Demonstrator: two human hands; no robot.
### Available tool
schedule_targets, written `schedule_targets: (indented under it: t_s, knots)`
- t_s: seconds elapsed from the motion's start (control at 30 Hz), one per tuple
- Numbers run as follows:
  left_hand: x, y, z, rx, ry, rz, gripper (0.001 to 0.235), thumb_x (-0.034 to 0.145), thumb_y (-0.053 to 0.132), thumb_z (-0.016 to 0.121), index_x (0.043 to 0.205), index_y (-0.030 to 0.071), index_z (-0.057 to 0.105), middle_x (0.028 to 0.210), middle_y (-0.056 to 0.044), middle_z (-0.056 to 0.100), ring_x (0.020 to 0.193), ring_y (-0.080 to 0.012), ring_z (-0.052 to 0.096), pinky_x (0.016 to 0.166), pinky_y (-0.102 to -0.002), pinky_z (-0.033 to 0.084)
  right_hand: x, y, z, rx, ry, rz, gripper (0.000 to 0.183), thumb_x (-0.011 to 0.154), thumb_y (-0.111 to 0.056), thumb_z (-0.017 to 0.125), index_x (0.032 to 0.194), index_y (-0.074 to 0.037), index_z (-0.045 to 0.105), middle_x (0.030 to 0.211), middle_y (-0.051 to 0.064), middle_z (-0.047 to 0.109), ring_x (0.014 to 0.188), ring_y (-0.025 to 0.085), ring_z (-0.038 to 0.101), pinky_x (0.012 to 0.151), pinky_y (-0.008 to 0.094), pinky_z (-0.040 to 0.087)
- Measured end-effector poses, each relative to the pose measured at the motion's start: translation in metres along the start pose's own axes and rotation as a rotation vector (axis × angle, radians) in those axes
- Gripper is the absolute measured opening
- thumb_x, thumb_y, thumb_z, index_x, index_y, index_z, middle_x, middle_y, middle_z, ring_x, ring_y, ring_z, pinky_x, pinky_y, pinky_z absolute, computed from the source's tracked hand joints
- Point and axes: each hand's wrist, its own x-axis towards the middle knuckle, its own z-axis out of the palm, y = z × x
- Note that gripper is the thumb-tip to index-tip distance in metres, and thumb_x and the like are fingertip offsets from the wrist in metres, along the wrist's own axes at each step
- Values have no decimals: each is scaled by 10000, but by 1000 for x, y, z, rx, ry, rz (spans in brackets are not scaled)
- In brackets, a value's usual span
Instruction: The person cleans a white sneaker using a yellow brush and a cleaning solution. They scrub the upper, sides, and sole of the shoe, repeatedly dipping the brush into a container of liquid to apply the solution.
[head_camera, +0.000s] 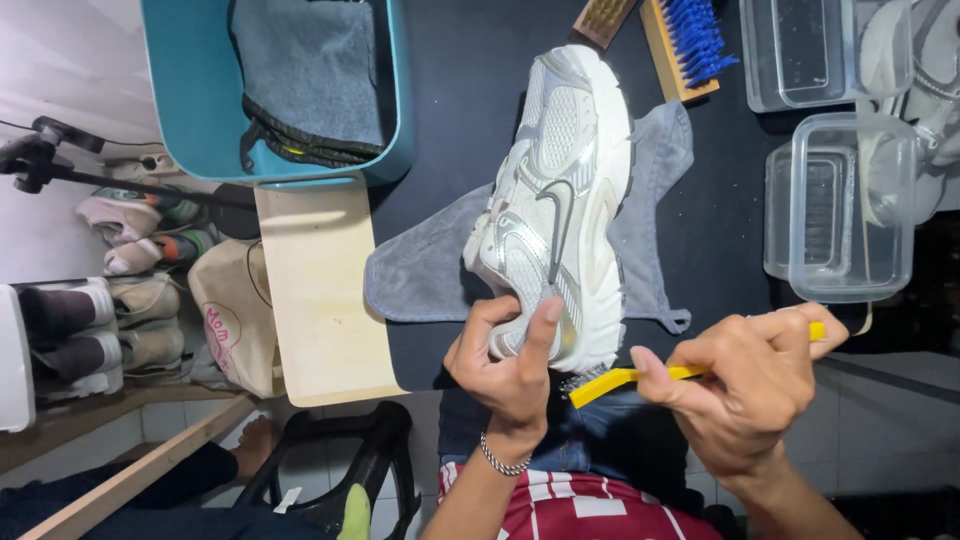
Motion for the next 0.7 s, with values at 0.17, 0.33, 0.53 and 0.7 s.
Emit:
schedule_targets:
  t_s: [0.17, 0.33, 0.53, 0.7]
  knots:
    - [7, 9, -2, -24, -69, 85, 335, 801, 322, 831, 747, 65, 625, 658, -2, 587, 576, -135, 499, 548, -282, 419, -27, 74, -11, -227, 0, 79, 511, 973, -330, 920, 654, -67, 620, 659, 32, 543, 881, 303, 474, 1084, 461, 256]
    - [14, 29, -4, 41, -157, 122, 334, 776, 305, 859, 742, 54, 642, 684, -22, 647, 616, -154, 576, 593, -288, 483, -7, 33, -22, -107, -34, 100, 483, 914, -346, 768, 599, -59, 540, 597, 37, 474, 776, 296, 381, 977, 478, 258]
    - [23, 42, 1, 137, -272, 304, 332, 757, 265, 913, 760, 59, 653, 704, -31, 686, 641, -187, 657, 623, -313, 525, -22, 67, -23, -253, -47, -258, 375, 943, -278, 874, 703, -109, 641, 644, 24, 578, 791, 325, 481, 906, 501, 370]
    - [24, 46, 7, 180, -269, 377, 348, 751, 269, 937, 747, 69, 652, 670, -16, 662, 601, -187, 611, 572, -319, 480, 1, 30, -25, -234, -74, -457, 400, 960, -467, 698, 668, -267, 511, 577, -126, 472, 673, 145, 386, 952, 384, 222]
